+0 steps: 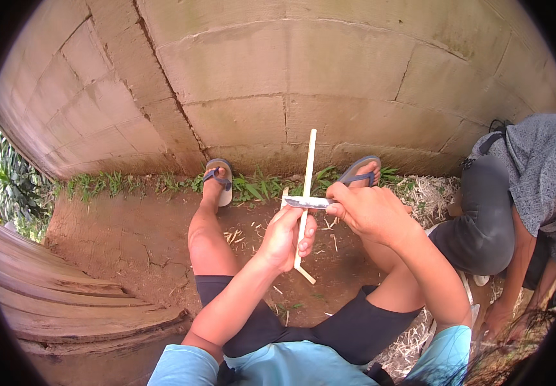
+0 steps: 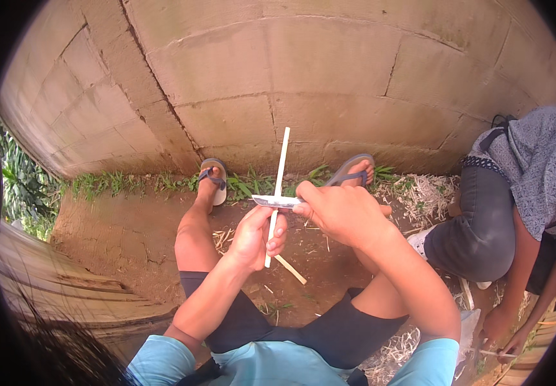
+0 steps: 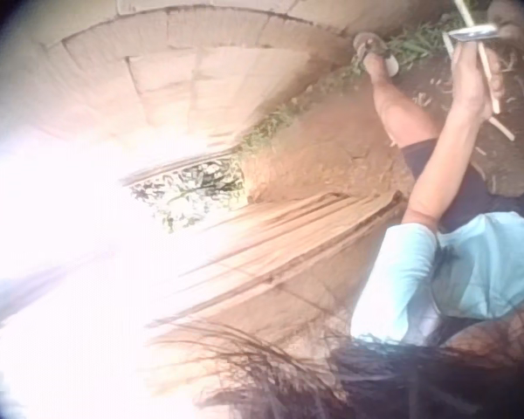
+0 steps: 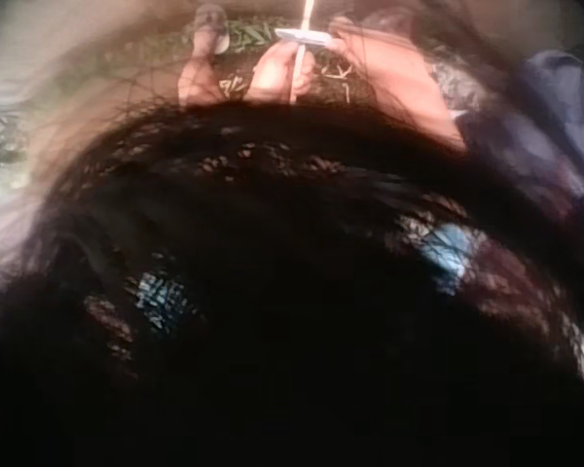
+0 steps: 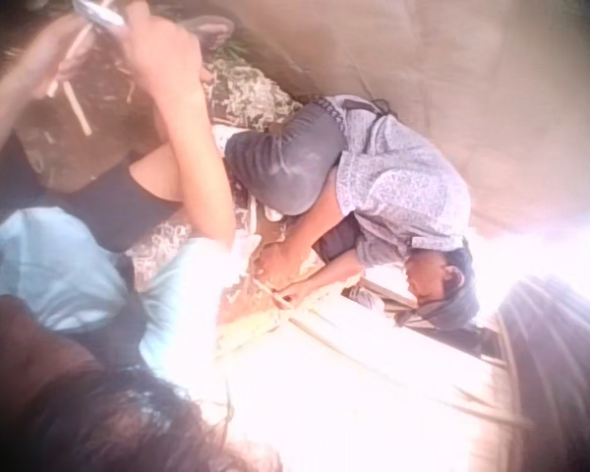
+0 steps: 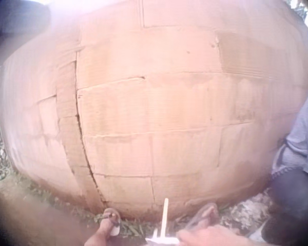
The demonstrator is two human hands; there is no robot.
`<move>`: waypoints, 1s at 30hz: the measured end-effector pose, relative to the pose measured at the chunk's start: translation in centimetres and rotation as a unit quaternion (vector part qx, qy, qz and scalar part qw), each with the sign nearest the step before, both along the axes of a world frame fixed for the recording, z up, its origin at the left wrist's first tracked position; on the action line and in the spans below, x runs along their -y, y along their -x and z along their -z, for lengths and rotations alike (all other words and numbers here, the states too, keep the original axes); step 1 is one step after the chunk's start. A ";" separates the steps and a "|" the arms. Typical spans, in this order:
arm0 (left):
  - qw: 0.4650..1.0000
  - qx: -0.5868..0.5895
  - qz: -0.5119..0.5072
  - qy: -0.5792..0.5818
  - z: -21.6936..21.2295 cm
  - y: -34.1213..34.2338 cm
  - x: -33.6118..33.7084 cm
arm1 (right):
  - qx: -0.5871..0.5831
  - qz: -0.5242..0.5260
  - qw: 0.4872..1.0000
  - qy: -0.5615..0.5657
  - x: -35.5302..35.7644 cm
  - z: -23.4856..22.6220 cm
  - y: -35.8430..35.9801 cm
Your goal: The person sits on the ground and uses a knife to shave thin strips from a piece of bamboo. They hold the bamboo in their left hand and carefully scrape the surface with the knife in their right hand, creating a pile of shavings on the ground.
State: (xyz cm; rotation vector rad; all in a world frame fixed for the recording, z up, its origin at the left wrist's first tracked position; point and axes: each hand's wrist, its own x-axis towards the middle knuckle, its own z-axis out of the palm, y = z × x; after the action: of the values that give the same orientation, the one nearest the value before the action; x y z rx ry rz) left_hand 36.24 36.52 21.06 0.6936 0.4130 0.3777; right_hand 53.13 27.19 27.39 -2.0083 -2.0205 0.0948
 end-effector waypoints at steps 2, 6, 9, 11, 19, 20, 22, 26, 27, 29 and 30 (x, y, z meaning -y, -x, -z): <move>1.000 0.011 -0.008 0.013 0.1 0.7 -0.2 | 0.011 -0.005 1.000 0.027 0.0 -1.0 0.5; 0.999 0.029 0.005 0.021 1.3 2.2 -0.5 | -0.047 -0.039 0.998 -0.005 -1.1 0.8 2.0; 0.999 0.026 0.000 0.039 1.8 2.4 -0.7 | -0.061 -0.055 0.996 0.021 -2.5 2.6 2.6; 0.998 0.008 -0.006 0.061 1.8 2.3 -1.0 | -0.058 -0.056 0.996 0.027 -3.5 3.2 2.8; 0.998 0.010 0.004 0.058 3.3 2.1 -1.3 | -0.091 -0.054 0.994 0.032 -3.7 4.9 2.2; 0.998 0.006 0.006 0.058 3.6 2.3 -1.2 | -0.095 -0.047 0.994 0.039 -3.5 5.5 2.4; 0.998 0.000 0.003 0.059 4.2 2.7 -1.2 | -0.104 -0.042 0.992 0.050 -3.7 6.4 2.8; 0.998 -0.014 -0.010 0.060 4.7 3.8 -1.3 | -0.144 -0.045 0.988 0.035 -4.4 8.2 3.7; 0.998 -0.009 -0.009 0.057 5.0 4.0 -1.4 | -0.138 -0.043 0.989 0.032 -4.5 8.4 4.0; 0.999 -0.016 -0.006 0.048 4.8 4.8 -1.6 | -0.125 -0.036 0.991 0.026 -4.6 8.7 4.7; 0.998 -0.028 -0.003 0.047 4.7 5.1 -1.5 | -0.122 -0.039 0.992 0.015 -4.6 9.0 4.8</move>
State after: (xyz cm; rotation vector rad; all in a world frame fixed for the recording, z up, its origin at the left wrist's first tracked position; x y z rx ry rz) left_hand 31.13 38.00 16.40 0.6128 0.4835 0.3419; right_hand 48.30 31.80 18.42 -1.8338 -1.9501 0.3710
